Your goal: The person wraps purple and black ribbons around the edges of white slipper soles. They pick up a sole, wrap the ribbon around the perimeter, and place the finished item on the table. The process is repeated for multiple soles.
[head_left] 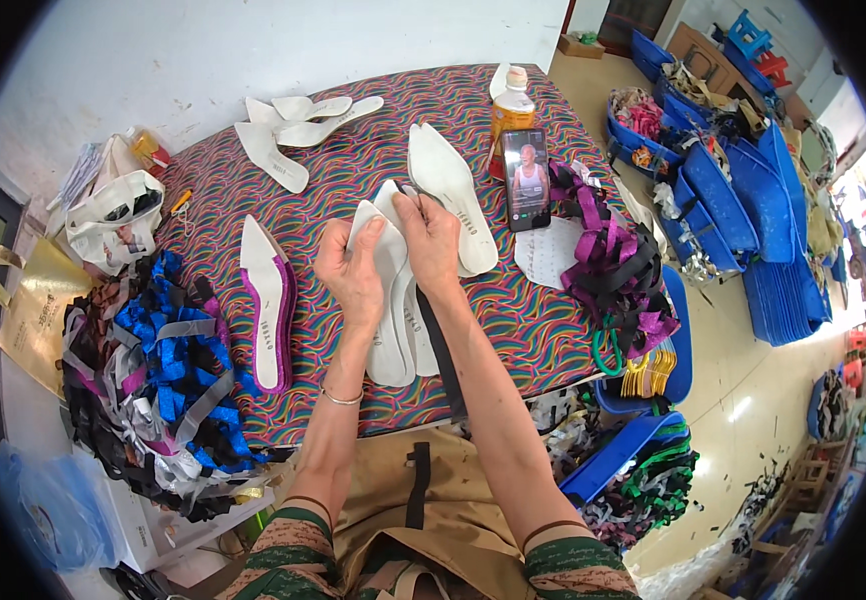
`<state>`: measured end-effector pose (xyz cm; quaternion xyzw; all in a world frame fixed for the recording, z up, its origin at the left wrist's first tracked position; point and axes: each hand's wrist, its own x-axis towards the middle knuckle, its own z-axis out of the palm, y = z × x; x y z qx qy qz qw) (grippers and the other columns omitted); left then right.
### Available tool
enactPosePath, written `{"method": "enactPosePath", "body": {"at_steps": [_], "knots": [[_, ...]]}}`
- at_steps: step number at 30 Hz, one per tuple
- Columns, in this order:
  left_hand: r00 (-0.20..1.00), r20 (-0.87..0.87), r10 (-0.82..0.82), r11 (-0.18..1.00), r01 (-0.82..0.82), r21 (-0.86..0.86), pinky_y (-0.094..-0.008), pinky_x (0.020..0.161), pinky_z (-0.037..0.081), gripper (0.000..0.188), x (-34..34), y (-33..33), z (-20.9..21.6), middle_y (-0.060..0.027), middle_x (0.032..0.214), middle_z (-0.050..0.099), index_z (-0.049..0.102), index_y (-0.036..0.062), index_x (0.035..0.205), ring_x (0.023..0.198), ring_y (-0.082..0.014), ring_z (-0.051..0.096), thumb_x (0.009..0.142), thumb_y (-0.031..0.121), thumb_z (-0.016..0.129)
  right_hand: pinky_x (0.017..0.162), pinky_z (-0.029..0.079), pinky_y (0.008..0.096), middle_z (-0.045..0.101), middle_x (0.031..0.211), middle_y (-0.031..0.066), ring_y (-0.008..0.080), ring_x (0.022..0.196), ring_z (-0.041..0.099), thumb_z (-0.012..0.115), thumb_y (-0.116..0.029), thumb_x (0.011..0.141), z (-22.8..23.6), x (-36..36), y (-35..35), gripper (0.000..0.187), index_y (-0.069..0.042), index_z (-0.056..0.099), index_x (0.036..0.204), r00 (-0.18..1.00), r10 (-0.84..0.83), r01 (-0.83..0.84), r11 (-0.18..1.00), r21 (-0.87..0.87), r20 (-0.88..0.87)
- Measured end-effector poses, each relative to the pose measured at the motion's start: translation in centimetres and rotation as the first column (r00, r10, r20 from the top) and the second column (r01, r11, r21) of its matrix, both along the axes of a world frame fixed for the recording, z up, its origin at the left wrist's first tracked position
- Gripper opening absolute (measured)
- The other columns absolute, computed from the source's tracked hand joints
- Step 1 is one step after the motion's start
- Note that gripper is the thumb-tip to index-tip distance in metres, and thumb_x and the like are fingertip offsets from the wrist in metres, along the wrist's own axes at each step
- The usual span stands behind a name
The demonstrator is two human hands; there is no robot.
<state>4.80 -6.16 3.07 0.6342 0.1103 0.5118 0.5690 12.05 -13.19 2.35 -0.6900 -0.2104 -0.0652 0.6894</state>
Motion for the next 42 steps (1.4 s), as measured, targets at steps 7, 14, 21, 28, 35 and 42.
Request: {"method": "enactPosePath", "body": {"at_steps": [7,14,21,28,35,42], "knots": [[0.998,0.013,0.057,0.998,-0.056,-0.027,-0.0244,0.057,0.032,0.027,-0.9,0.2,0.9,0.0024,0.067,0.043,0.047,0.0016,0.069,0.063,-0.0074,0.036,0.084,0.007,0.068,0.052,0.037,0.0369,0.048,0.056,0.0151,0.0190,0.051,0.044,0.061,-0.024,0.093,-0.3,-0.1,1.3,0.032,0.005,0.061,0.080,0.999,-0.013,0.011,1.000,-0.024,-0.048],[0.994,0.043,0.103,0.994,-0.105,0.033,-0.0245,0.062,0.040,0.013,-3.9,-2.1,7.1,-0.0014,0.075,0.053,0.061,-0.0042,0.091,0.070,-0.0097,0.048,0.086,0.008,0.062,0.061,0.043,0.0440,0.060,0.069,0.0237,0.0406,0.064,0.058,0.061,-0.029,0.092,-4.0,2.2,-1.2,0.036,0.004,0.062,0.080,0.989,-0.143,0.132,0.960,-0.245,-0.030],[0.848,-0.347,-0.400,0.916,0.384,-0.116,-0.0246,0.079,0.047,0.026,-3.0,2.7,2.9,-0.0045,0.093,0.064,0.058,-0.0014,0.108,0.088,-0.0107,0.059,0.085,0.007,0.068,0.057,0.039,0.0265,0.054,0.067,-0.0033,0.0052,0.064,0.047,0.065,-0.020,0.087,-0.4,5.0,-3.3,0.021,0.000,0.064,0.078,0.863,0.456,-0.495,0.849,-0.186,-0.219],[0.768,-0.163,-0.619,0.710,0.459,-0.534,-0.0288,0.078,0.054,0.034,-3.9,6.2,-0.9,-0.0110,0.101,0.069,0.058,-0.0030,0.114,0.086,-0.0172,0.067,0.085,0.010,0.070,0.055,0.038,0.0254,0.053,0.063,-0.0015,0.0067,0.059,0.048,0.065,-0.013,0.083,2.1,8.2,-6.0,0.017,-0.002,0.057,0.073,0.616,0.715,-0.786,0.534,-0.311,-0.331],[0.666,0.200,-0.719,0.370,0.610,-0.701,-0.0266,0.047,0.042,0.035,-6.1,6.5,-0.9,-0.0080,0.077,0.060,0.060,0.0041,0.100,0.057,-0.0161,0.053,0.094,0.038,0.060,0.071,0.052,0.0443,0.069,0.087,0.0140,0.0348,0.082,0.066,0.056,-0.004,0.078,3.3,6.2,-6.7,0.018,-0.006,0.069,0.090,0.764,0.450,0.140,0.583,-0.800,0.461],[0.800,0.028,-0.600,0.383,0.317,-0.868,-0.0273,0.061,0.054,0.032,-10.1,-0.9,2.7,-0.0080,0.089,0.067,0.062,-0.0005,0.107,0.071,-0.0163,0.064,0.089,0.025,0.068,0.049,0.032,0.0224,0.064,0.076,-0.0016,0.0057,0.054,0.044,0.054,-0.005,0.089,7.9,-2.1,-13.1,0.020,0.002,0.068,0.101,0.980,0.154,-0.168,0.981,-0.100,-0.127]]}}
